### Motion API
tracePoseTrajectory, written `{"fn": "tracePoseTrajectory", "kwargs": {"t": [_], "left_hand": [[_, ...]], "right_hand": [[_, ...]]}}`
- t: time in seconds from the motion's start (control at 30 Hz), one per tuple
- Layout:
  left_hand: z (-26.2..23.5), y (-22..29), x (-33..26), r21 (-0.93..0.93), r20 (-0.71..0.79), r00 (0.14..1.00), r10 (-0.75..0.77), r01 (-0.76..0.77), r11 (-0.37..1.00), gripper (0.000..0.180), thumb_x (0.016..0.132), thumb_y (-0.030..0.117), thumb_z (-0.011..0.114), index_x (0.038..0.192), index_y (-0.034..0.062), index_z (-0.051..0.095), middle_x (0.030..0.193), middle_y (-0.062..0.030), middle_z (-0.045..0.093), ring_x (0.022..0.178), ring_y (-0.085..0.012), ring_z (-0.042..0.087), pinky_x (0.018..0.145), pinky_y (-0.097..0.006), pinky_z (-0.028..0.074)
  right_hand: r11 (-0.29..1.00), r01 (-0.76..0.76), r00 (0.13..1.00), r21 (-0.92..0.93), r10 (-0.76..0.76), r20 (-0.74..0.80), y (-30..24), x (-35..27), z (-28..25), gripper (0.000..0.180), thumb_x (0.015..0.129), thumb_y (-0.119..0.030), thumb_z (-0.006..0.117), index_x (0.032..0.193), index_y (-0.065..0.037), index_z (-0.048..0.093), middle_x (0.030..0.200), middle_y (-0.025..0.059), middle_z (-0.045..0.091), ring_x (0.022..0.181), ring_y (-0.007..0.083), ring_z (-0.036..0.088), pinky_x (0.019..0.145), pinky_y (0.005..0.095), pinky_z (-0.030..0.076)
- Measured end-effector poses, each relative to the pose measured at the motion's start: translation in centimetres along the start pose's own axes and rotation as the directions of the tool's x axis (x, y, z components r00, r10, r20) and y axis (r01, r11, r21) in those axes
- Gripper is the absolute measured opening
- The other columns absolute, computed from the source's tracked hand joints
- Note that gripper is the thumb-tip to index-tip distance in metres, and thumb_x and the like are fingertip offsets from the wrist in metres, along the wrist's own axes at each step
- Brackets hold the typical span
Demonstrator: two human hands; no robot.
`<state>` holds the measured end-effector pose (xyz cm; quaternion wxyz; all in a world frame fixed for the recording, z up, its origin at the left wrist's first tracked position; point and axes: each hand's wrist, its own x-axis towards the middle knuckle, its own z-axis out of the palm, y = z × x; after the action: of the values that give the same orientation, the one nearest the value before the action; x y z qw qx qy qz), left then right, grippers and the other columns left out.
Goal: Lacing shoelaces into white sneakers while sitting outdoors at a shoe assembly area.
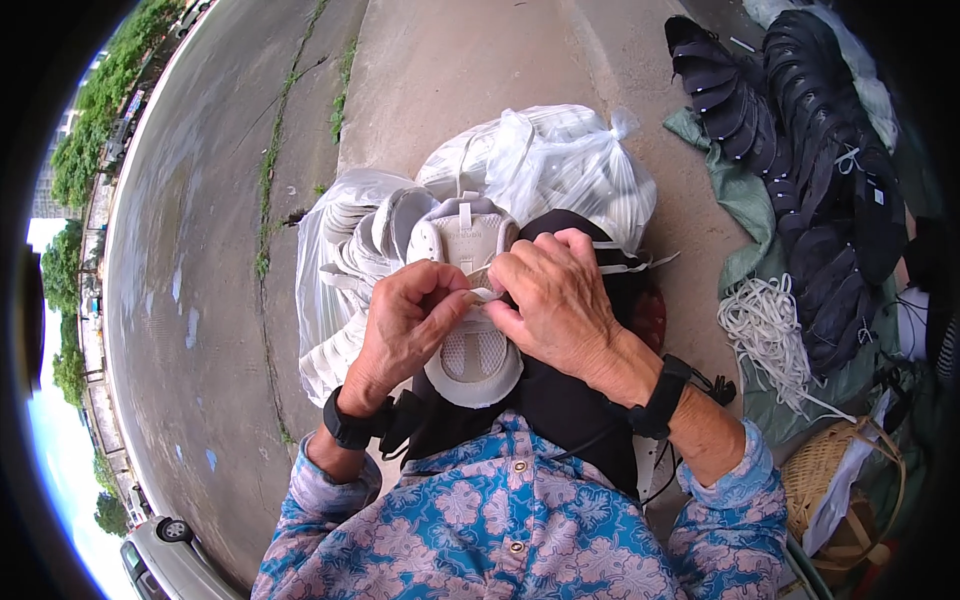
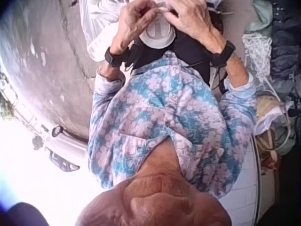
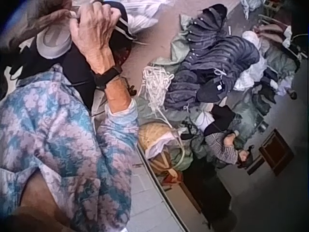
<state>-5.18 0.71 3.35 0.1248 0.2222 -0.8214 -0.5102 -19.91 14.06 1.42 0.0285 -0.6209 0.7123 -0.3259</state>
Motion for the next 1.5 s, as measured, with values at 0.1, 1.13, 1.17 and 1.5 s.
{"fn": "tracePoseTrajectory", "kwargs": {"t": [0.1,1.13,1.17,1.5], "left_hand": [[0.9,0.7,-0.1,-0.134,0.094,0.988,-0.121,0.133,0.982,0.007,0.088,0.005,0.065,0.088,0.0,0.061,0.073,0.0047,0.055,0.065,-0.0014,0.047,0.056,-0.018,0.038],[-1.2,-0.3,0.5,0.002,0.27,0.962,-0.028,0.029,1.0,0.005,0.09,0.005,0.063,0.09,-0.0004,0.062,0.082,-0.0031,0.063,0.072,-0.0089,0.05,0.064,-0.024,0.043],[-1.2,-0.2,0.6,-0.003,0.267,0.963,-0.023,0.024,1.0,0.005,0.09,0.005,0.063,0.09,-0.0004,0.062,0.082,-0.0031,0.063,0.072,-0.0089,0.05,0.064,-0.024,0.043],[-2.2,0.1,0.6,0.13,0.287,0.957,-0.027,-0.012,0.991,0.017,0.091,0.016,0.064,0.097,-0.0004,0.066,0.073,-0.0031,0.062,0.067,-0.0095,0.053,0.061,-0.026,0.045]], "right_hand": [[0.999,-0.034,0.996,-0.041,0.03,-0.083,0.0,-0.5,-0.4,0.022,0.072,-0.016,0.073,0.083,-0.01,0.055,0.077,0.0043,0.055,0.077,0.0215,0.055,0.08,0.0401,0.035],[0.962,-0.038,0.964,0.269,-0.036,0.264,1.0,1.5,1.2,0.017,0.078,-0.013,0.065,0.078,-0.004,0.051,0.059,0.0133,0.049,0.055,0.0299,0.047,0.069,0.039,0.029],[0.961,-0.048,0.953,0.271,-0.037,0.3,1.0,1.7,0.9,0.017,0.078,-0.013,0.066,0.08,-0.005,0.051,0.062,0.0122,0.049,0.058,0.0291,0.048,0.07,0.0386,0.029],[0.988,0.042,0.992,0.15,-0.059,0.108,2.4,0.9,1.1,0.029,0.072,-0.017,0.072,0.095,-0.011,0.056,0.096,0.0046,0.048,0.093,0.0225,0.048,0.075,0.0371,0.03]]}}
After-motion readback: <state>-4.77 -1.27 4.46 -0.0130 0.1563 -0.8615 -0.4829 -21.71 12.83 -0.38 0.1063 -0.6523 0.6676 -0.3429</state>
